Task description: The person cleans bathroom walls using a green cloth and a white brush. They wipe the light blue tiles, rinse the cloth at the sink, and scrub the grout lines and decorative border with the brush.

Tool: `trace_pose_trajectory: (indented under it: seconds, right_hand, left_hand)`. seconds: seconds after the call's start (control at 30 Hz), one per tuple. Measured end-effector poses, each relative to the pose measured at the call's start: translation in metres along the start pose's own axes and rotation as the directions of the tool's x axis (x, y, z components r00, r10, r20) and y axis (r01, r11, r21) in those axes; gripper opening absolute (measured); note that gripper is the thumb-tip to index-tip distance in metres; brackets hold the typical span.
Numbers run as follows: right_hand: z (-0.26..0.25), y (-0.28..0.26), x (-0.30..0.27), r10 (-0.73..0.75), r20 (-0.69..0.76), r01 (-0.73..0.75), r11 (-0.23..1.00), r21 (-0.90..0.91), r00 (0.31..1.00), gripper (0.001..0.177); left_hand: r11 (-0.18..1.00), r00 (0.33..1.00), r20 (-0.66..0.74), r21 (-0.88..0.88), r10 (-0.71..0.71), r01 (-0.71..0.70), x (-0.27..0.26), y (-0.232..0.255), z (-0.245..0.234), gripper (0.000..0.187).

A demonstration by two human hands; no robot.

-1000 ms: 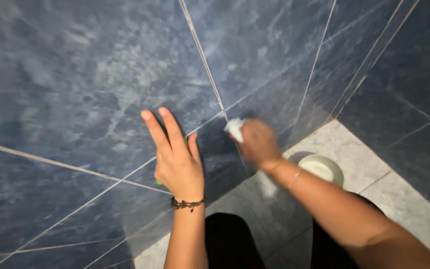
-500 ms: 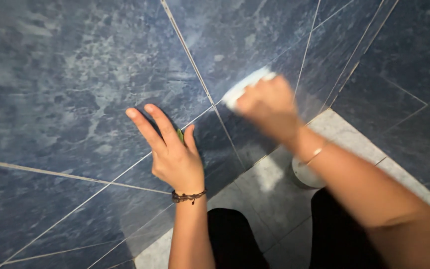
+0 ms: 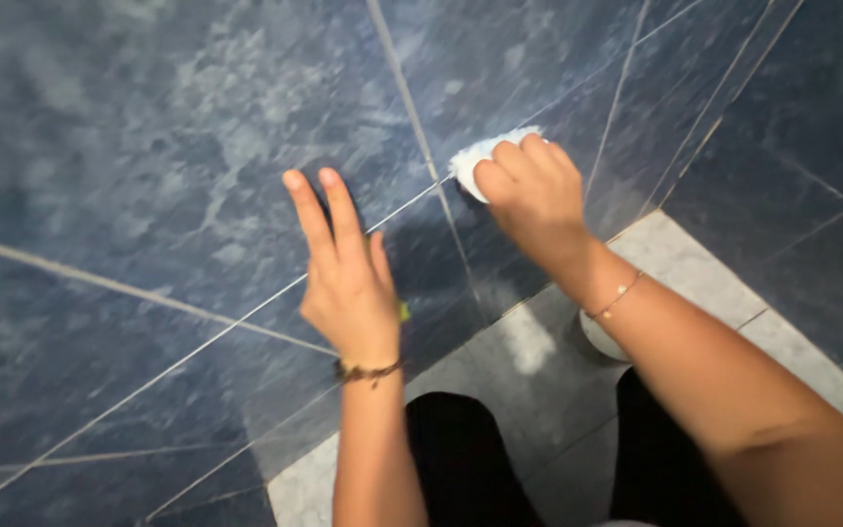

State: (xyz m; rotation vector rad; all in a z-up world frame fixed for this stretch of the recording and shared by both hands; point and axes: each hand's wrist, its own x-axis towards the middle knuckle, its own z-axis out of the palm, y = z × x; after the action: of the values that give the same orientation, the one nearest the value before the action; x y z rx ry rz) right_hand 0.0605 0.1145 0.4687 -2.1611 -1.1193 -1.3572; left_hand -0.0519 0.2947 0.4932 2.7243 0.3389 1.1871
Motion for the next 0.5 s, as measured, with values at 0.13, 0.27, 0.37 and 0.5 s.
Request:
trace_pose_trajectory:
  seconds: [0.13, 0.27, 0.37, 0.5]
  right_hand:
    - [0.032, -0.048, -0.001, 0.107, 0.057, -0.095, 0.98, -0.177, 0.993, 0.005]
    - [0.031, -0.109, 0.021, -0.1, -0.021, 0.1, 0.995, -0.026, 0.995, 0.006]
    - [0.022, -0.085, 0.017, -0.119, -0.094, 0.124, 0.991, 0.046, 0.988, 0.012]
    - [0.018, -0.047, 0.007, 0.019, -0.089, -0.013, 0.998, 0.065, 0.996, 0.014]
  left_hand:
    - [0.998, 0.981, -0.183, -0.022, 0.06, -0.065, -0.017, -0.034, -0.009, 0.072]
    - [1.0, 0.967, -0.255, -0.017, -0.011, 0.007, -0.028, -0.054, -0.016, 0.069]
    - [0.995, 0.962, -0.259, 0.033, -0.087, 0.099, -0.033, -0.07, -0.027, 0.075]
    - [0.987, 0.963, -0.224, 0.023, -0.147, 0.156, -0.038, -0.086, -0.033, 0.074]
